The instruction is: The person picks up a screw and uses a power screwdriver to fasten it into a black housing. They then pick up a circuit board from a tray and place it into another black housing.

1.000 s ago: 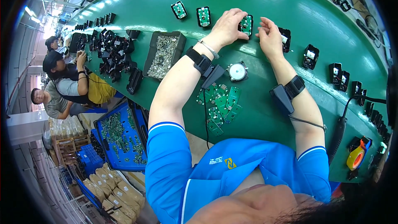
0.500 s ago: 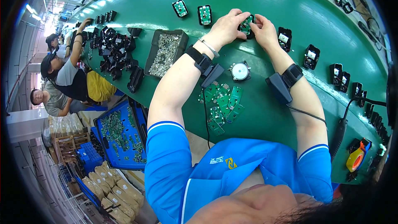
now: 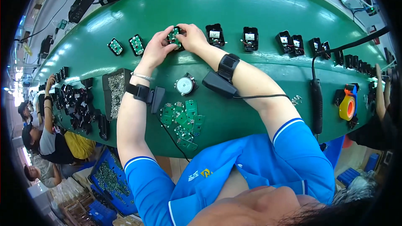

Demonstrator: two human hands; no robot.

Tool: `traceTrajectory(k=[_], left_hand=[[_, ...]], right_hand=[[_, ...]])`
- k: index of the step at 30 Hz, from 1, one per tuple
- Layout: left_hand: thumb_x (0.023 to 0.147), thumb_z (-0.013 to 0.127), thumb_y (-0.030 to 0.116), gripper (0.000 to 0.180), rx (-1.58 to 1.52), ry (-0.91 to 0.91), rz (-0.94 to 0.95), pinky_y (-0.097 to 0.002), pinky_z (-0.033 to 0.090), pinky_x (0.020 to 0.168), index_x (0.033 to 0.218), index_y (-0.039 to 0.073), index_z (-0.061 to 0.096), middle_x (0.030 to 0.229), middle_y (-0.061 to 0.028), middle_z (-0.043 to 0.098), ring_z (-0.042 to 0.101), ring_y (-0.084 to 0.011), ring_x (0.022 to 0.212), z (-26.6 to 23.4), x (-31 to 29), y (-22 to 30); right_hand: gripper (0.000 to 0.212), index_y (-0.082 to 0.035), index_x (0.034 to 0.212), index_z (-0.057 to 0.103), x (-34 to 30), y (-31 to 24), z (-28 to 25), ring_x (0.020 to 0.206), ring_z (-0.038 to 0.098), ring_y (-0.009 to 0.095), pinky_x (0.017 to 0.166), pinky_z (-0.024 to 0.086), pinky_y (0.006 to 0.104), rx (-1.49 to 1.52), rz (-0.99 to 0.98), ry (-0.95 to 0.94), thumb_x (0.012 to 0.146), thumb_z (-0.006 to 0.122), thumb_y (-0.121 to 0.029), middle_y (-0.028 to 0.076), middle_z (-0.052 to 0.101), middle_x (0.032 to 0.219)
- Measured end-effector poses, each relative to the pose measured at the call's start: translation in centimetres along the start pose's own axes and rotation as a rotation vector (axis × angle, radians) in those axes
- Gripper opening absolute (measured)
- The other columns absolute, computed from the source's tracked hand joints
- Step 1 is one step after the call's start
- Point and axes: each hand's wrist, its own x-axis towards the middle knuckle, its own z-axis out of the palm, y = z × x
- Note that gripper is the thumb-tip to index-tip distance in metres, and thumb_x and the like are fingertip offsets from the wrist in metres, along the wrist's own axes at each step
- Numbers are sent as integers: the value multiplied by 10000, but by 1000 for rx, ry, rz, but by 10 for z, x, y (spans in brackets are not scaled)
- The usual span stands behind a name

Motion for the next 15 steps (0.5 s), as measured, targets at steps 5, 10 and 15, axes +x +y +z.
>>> traceTrajectory(k=[5,10,15], left_hand=[[692,628,106,565,251,54,145,-300,435,706,1214,151,417,950,-106,503,516,-217,767,7,0,4],[708,605,131,538,-60,133,-9,-311,445,724,1207,98,406,1021,-158,525,558,-240,802,9,3,-2],[691,614,162,419,98,268,-60,-318,456,725,1077,37,506,930,-137,594,583,-242,818,2,4,-12]], right_hand=[[350,-90,1046,538,1,9,-2,893,524,325,777,425,392,12,19,5,705,579,-159,183,552,931],[362,-94,1052,537,4,10,2,876,534,304,773,427,377,-16,20,42,695,568,-143,153,566,900],[343,-98,1013,567,7,-1,10,814,570,302,730,454,372,9,33,-3,674,571,-147,152,597,865]])
